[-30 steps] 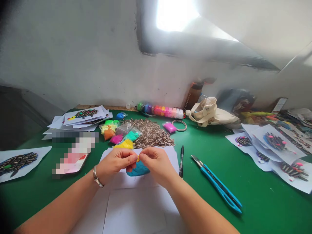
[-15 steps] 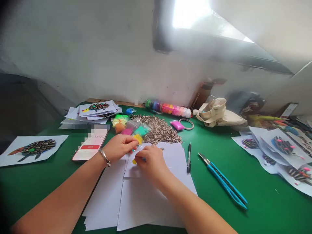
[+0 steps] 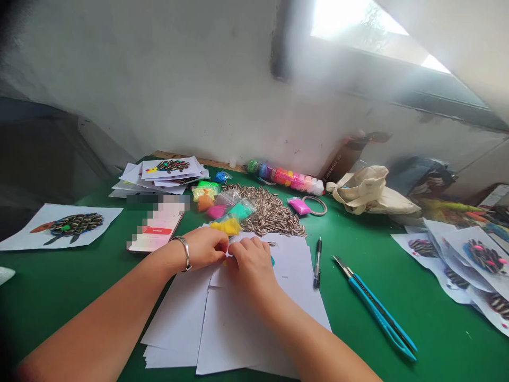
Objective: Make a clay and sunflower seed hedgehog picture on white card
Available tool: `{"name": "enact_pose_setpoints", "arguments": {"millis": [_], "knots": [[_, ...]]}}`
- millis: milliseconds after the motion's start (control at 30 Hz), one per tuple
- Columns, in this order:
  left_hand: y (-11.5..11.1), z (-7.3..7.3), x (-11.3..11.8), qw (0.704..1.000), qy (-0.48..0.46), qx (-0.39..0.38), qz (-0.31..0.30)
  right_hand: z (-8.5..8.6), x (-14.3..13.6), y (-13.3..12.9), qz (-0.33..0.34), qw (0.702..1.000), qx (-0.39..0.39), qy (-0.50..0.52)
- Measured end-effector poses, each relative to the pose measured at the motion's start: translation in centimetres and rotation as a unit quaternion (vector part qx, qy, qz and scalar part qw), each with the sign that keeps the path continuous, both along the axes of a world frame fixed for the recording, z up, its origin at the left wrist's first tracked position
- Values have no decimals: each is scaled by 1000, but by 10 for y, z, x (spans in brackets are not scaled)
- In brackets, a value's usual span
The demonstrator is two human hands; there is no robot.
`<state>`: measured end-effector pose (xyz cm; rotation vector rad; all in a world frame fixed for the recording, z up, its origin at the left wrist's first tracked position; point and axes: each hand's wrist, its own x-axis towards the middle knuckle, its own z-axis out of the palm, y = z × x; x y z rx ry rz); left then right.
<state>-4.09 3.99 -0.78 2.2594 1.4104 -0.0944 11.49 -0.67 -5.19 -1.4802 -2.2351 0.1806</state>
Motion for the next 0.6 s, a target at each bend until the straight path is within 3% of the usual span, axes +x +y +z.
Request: {"name": "enact_pose_setpoints", "arguments": {"millis": [233,600], "knots": [[-2,2,3,1000,16,-1,6,6,19,-6,59,997,37,31],[-3,5,5,1000,29,-6,8,9,15,-11,97,987,82,-102]]}}
